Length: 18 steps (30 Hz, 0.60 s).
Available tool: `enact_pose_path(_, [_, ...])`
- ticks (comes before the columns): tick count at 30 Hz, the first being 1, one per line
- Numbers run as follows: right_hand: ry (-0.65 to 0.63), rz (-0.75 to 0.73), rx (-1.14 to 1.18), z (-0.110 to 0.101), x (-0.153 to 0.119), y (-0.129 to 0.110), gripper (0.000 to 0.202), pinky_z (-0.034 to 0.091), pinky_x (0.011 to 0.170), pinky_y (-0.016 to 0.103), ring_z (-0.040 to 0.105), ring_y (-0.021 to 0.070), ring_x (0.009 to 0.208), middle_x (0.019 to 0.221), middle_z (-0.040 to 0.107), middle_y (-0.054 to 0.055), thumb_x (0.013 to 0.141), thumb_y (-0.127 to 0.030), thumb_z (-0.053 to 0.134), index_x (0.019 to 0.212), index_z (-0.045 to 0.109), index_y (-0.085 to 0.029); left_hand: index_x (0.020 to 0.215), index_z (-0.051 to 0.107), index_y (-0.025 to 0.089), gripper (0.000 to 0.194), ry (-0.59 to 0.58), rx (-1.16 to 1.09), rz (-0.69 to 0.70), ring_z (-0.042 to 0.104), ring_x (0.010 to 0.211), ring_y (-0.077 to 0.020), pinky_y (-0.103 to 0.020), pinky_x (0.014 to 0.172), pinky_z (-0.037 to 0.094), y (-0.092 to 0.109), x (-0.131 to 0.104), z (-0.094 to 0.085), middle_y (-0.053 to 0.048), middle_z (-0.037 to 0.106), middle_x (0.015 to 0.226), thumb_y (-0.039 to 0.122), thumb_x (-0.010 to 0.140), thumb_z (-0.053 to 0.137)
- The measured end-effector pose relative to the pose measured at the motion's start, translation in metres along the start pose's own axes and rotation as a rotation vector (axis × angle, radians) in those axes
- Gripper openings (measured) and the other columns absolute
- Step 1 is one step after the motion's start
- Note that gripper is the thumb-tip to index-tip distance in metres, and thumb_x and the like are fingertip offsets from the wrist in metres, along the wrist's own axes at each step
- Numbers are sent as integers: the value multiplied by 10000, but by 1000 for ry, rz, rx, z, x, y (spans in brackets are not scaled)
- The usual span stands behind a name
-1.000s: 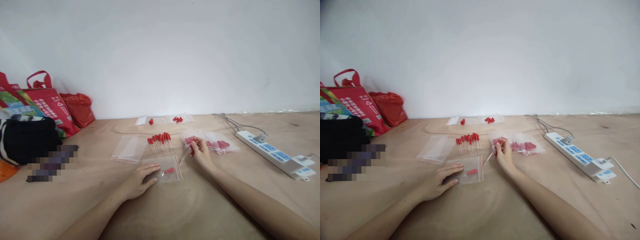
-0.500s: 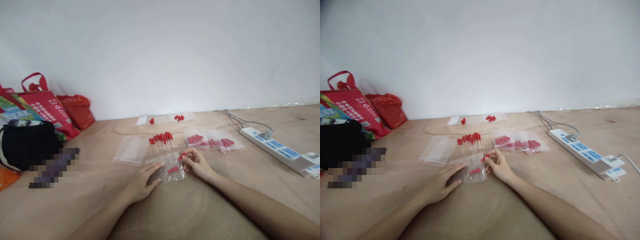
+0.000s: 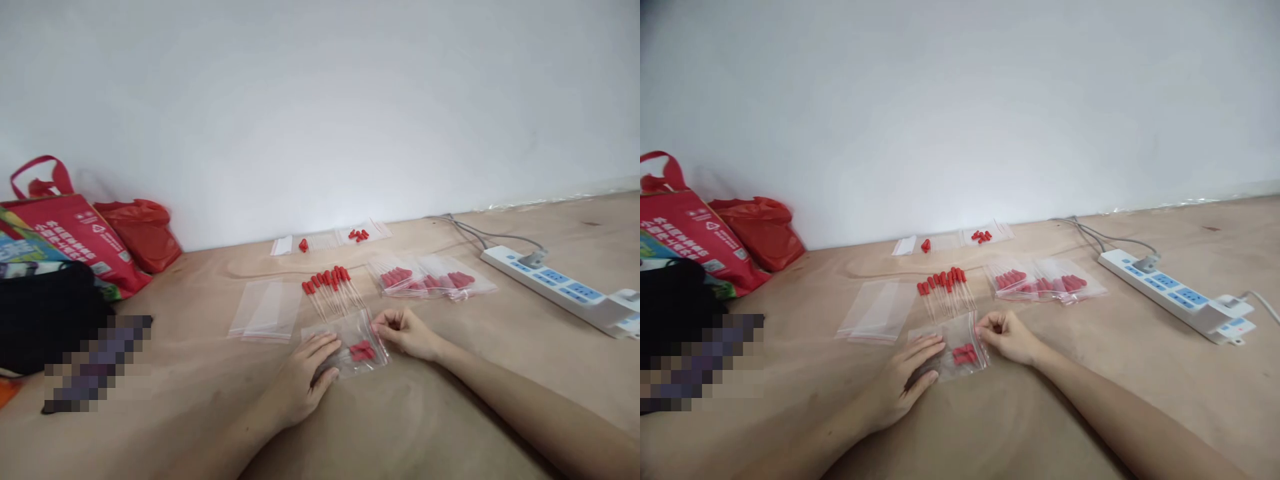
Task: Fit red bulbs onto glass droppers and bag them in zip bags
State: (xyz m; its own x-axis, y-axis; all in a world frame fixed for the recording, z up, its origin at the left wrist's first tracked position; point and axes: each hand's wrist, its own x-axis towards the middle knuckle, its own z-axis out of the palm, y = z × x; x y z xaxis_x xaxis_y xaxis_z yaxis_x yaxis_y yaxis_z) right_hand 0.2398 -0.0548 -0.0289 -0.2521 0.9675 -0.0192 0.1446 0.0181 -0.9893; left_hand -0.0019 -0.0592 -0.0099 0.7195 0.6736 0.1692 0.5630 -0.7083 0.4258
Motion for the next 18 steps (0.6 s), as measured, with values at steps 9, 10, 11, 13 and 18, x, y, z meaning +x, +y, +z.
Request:
enact_pose_path(9, [346,-195,-407,-3,30,-12,131,400,520,219,519,105,538,641,588,16,714,-267,520,698,581,-153,1155,522,214,344,13,-12,19,440,1151,-203,-417,996,324,0,4,-2,-53,511,1226,249,819,453])
enact_pose_path(10, [347,-212,-493,-3,42,-17,125,407,554,225,533,113,566,667,603,21,715,-240,511,727,599,-153,1151,528,213,342,8,-17,23,441,1150,-203,-420,994,324,0,4,-2,-53,513,1223,244,819,448])
enact_pose_path(11, [351,-207,-567,-3,54,-21,133,412,588,232,548,124,599,686,615,30,712,-218,505,747,614,-150,1148,532,213,341,4,-19,26,441,1150,-203,-423,992,325,0,5,-2,-54,513,1222,240,820,443])
enact_pose_path(13, [399,-140,-676,-1,81,-28,181,413,672,251,572,152,695,749,631,58,714,-206,502,827,625,-136,1148,532,216,342,-5,-17,21,437,1154,-200,-426,989,327,0,6,-3,-51,507,1227,236,820,438])
enact_pose_path(18, [444,99,-745,6,125,-31,378,406,718,270,572,203,848,911,618,131,695,-241,545,1043,528,-93,1181,499,222,361,-32,-10,3,416,1172,-194,-431,993,319,1,5,-4,-46,483,1248,260,828,434])
